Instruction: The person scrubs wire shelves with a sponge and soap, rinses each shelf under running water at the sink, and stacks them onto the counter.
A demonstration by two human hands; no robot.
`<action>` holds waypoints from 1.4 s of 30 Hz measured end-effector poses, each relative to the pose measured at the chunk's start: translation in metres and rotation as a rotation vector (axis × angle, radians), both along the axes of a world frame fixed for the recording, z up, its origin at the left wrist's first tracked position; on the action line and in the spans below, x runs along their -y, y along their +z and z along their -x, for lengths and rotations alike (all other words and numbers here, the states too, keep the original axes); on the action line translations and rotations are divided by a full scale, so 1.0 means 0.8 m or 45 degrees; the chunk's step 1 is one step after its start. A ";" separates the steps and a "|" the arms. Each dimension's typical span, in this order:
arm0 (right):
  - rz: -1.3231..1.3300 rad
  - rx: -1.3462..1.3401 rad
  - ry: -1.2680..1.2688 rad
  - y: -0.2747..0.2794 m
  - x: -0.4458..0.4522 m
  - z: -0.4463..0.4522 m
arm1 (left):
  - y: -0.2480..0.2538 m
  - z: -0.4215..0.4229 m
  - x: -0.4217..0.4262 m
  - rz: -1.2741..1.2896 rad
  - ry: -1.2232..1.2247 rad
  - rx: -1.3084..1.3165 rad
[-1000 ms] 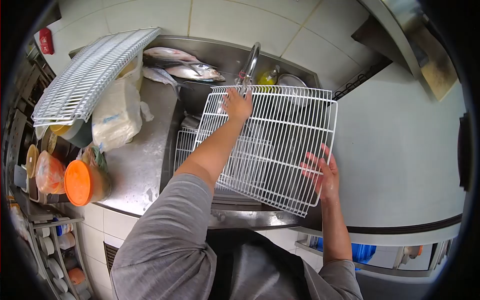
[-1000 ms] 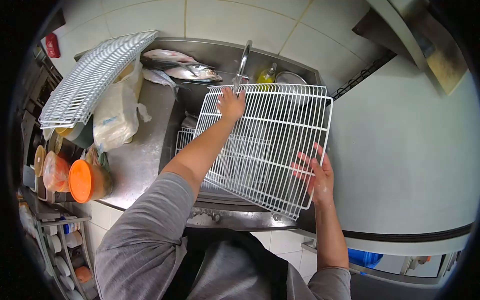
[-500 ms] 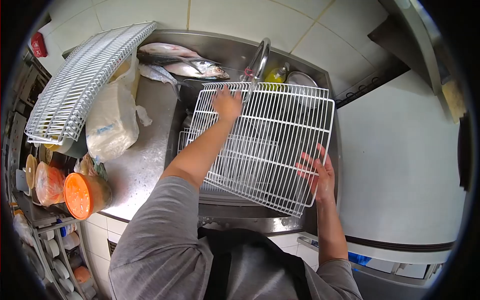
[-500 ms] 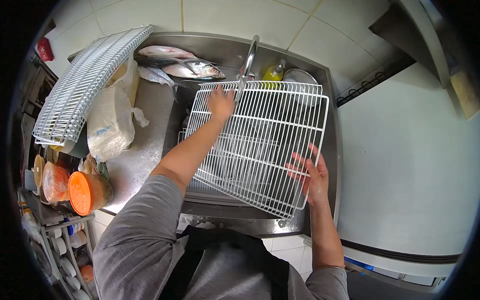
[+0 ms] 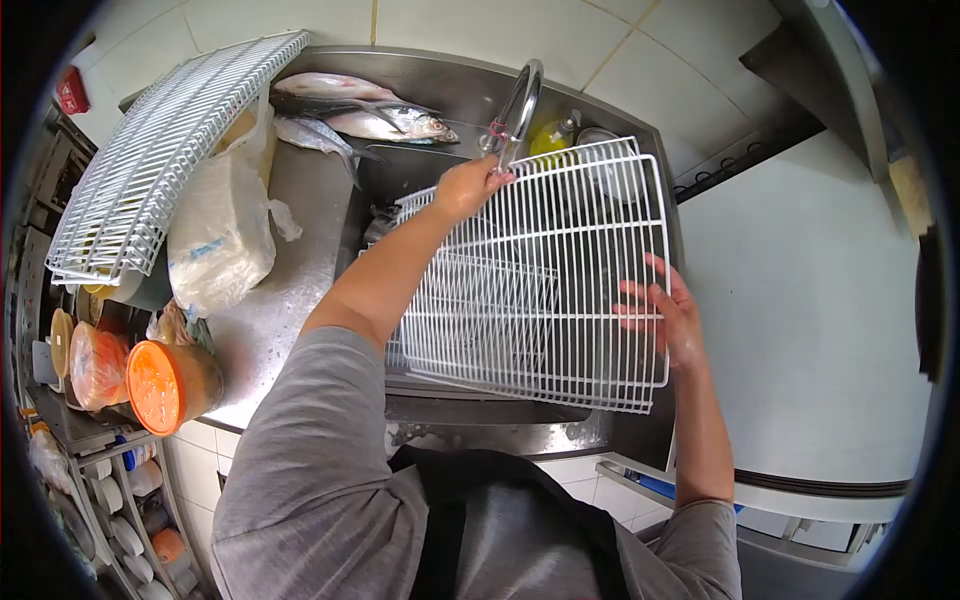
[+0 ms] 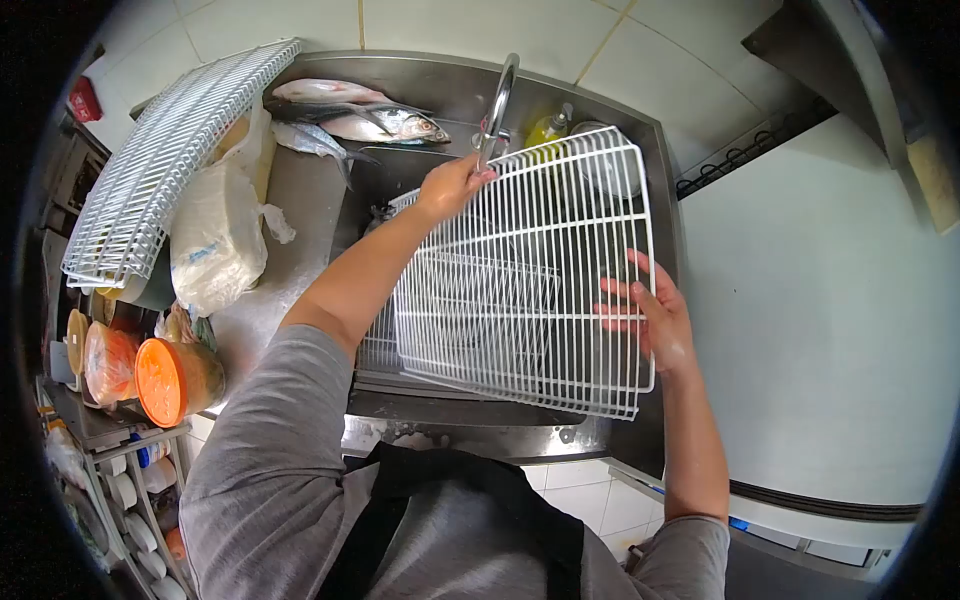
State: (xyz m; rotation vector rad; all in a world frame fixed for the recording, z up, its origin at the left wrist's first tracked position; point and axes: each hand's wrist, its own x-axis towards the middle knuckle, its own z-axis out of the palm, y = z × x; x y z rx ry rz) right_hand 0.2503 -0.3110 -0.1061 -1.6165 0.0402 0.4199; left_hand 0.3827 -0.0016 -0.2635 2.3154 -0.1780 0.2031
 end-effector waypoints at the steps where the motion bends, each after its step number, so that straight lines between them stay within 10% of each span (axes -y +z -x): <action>1: 0.022 -0.018 0.046 0.003 0.000 -0.006 | -0.001 0.000 -0.002 -0.010 -0.019 -0.014; 9: 0.195 -0.083 0.325 0.007 -0.010 -0.057 | 0.036 -0.014 0.012 0.346 -0.282 0.189; 29: 0.724 0.048 0.771 -0.091 -0.095 -0.202 | 0.030 0.046 -0.094 1.136 -0.223 -0.539; 34: 1.288 1.320 0.530 -0.128 -0.178 -0.203 | 0.036 0.087 -0.125 1.190 0.194 -0.453; 39: 1.100 1.729 0.300 -0.139 -0.242 -0.203 | 0.034 0.129 -0.157 1.279 0.354 -0.305; 42: 0.240 1.320 0.162 -0.146 -0.265 -0.200 | 0.027 0.150 -0.173 1.305 0.551 -0.208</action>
